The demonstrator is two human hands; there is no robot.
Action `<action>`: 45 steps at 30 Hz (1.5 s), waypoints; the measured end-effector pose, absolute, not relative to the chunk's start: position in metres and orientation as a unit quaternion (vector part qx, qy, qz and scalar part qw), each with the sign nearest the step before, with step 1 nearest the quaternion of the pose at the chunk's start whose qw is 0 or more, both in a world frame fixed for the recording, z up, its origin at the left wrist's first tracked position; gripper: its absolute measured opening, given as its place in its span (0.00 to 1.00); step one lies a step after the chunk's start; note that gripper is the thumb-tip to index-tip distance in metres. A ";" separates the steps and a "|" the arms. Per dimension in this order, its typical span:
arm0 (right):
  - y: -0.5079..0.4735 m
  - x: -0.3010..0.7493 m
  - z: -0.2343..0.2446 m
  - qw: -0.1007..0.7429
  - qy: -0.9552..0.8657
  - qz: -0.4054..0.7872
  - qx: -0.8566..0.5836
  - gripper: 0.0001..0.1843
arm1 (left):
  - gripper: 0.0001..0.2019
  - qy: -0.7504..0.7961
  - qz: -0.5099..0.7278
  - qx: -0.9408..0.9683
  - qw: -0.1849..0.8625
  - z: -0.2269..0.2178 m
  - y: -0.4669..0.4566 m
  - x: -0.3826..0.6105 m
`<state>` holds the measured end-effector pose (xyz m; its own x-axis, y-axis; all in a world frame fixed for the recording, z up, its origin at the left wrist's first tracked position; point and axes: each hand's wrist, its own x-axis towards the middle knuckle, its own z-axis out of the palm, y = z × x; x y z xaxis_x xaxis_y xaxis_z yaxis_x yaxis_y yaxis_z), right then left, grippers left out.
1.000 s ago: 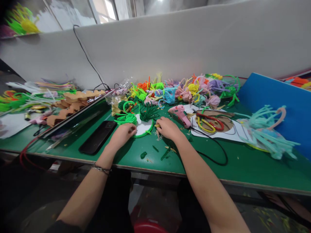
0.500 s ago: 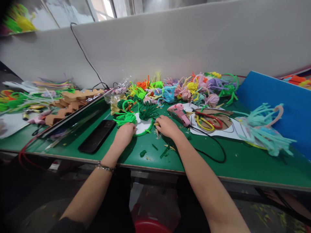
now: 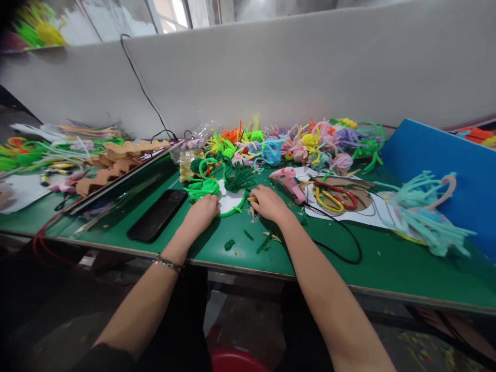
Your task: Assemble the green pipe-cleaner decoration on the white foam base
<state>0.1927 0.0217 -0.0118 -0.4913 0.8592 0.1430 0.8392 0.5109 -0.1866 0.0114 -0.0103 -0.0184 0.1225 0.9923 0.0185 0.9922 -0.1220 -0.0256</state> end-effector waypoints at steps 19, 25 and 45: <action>0.019 0.193 -0.010 0.108 -0.858 0.003 -0.503 0.05 | 0.10 -0.672 -0.095 -0.734 -0.026 -0.015 -0.010 0.007; 0.021 0.196 -0.011 0.142 -0.855 0.001 -0.499 0.03 | 0.11 -0.683 -0.126 -0.720 0.012 -0.011 -0.018 0.012; -0.030 0.184 -0.018 0.437 -0.866 -0.044 -0.239 0.08 | 0.08 -0.363 -0.318 -0.856 -0.186 -0.021 -0.033 0.008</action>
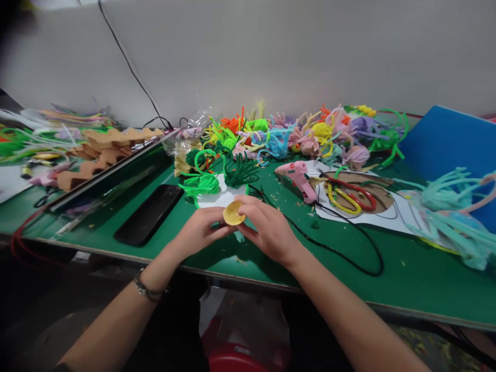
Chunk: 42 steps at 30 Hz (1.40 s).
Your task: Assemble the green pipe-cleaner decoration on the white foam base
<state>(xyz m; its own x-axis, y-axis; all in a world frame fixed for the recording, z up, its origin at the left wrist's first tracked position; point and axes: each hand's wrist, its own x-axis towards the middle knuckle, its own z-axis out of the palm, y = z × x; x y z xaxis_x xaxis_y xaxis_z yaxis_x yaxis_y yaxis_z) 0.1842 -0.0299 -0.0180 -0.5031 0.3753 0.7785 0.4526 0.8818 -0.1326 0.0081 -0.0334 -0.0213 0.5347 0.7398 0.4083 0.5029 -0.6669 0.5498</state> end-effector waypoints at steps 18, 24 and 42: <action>-0.037 0.188 -0.013 0.451 -0.862 -0.001 -0.233 0.08 | 0.20 0.285 0.419 0.785 0.357 -0.021 -0.039 0.028; -0.037 0.183 -0.011 0.513 -0.785 0.132 -0.321 0.04 | 0.18 0.325 0.425 0.775 0.336 -0.027 -0.037 0.033; -0.038 0.185 -0.007 0.333 -0.808 0.270 -0.403 0.03 | 0.18 0.418 0.269 0.861 0.106 -0.025 -0.040 0.035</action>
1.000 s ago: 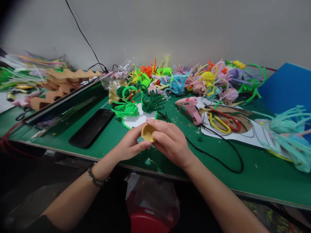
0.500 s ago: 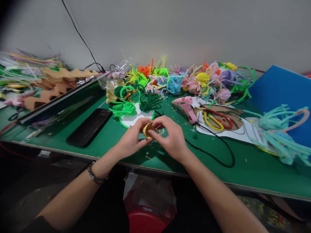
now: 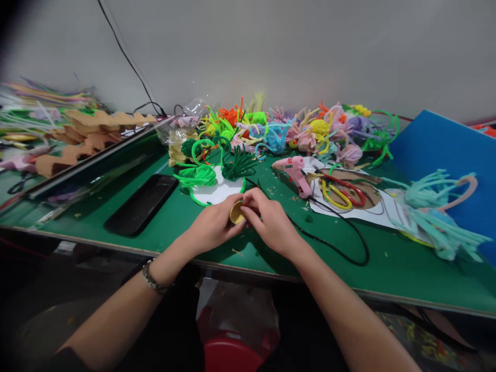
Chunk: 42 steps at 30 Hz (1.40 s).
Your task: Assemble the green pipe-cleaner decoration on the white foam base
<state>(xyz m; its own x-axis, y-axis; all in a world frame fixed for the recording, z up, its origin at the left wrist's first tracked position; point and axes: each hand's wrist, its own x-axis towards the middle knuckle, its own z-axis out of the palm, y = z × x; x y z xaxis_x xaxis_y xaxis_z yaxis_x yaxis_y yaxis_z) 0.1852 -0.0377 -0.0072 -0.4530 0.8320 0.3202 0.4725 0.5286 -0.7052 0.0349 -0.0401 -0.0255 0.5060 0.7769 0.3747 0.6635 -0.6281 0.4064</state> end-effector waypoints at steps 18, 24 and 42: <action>-0.040 0.172 -0.014 0.389 -0.804 0.164 -0.419 0.02 | 0.22 0.488 0.266 0.822 0.121 -0.026 -0.041 0.041; -0.045 0.161 -0.018 0.413 -0.788 0.199 -0.411 0.06 | 0.24 0.525 0.284 0.795 0.110 -0.034 -0.041 0.041; -0.044 0.154 -0.022 0.427 -0.775 0.220 -0.411 0.03 | 0.18 0.514 0.336 0.769 0.176 -0.036 -0.038 0.041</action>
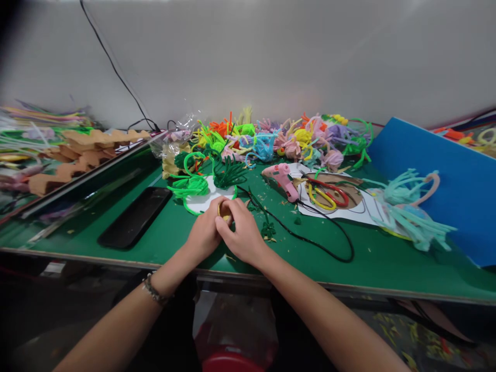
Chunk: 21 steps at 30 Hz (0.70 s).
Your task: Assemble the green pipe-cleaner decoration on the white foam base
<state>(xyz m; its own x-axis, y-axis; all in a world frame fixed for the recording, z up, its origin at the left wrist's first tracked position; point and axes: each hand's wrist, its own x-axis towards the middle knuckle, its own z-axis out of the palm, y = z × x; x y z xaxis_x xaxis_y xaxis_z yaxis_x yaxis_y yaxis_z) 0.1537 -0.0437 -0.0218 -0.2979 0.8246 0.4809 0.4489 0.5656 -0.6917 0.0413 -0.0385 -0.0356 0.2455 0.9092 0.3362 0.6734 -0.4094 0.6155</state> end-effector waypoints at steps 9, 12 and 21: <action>-0.043 0.153 -0.021 0.431 -0.773 0.236 -0.401 0.02 | 0.16 0.520 0.325 0.769 0.181 -0.032 -0.041 0.043; -0.042 0.154 -0.021 0.425 -0.776 0.236 -0.403 0.01 | 0.18 0.523 0.324 0.765 0.193 -0.031 -0.040 0.043; -0.038 0.161 -0.022 0.425 -0.782 0.195 -0.411 0.05 | 0.22 0.429 0.413 0.772 0.221 -0.037 -0.033 0.042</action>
<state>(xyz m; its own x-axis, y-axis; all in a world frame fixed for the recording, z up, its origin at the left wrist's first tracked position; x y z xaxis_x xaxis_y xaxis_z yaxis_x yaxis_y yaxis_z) 0.1606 -0.0378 -0.0222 -0.3002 0.8093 0.5049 0.4781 0.5857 -0.6545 0.0416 -0.0331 -0.0370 0.2910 0.8451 0.4484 0.4804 -0.5344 0.6954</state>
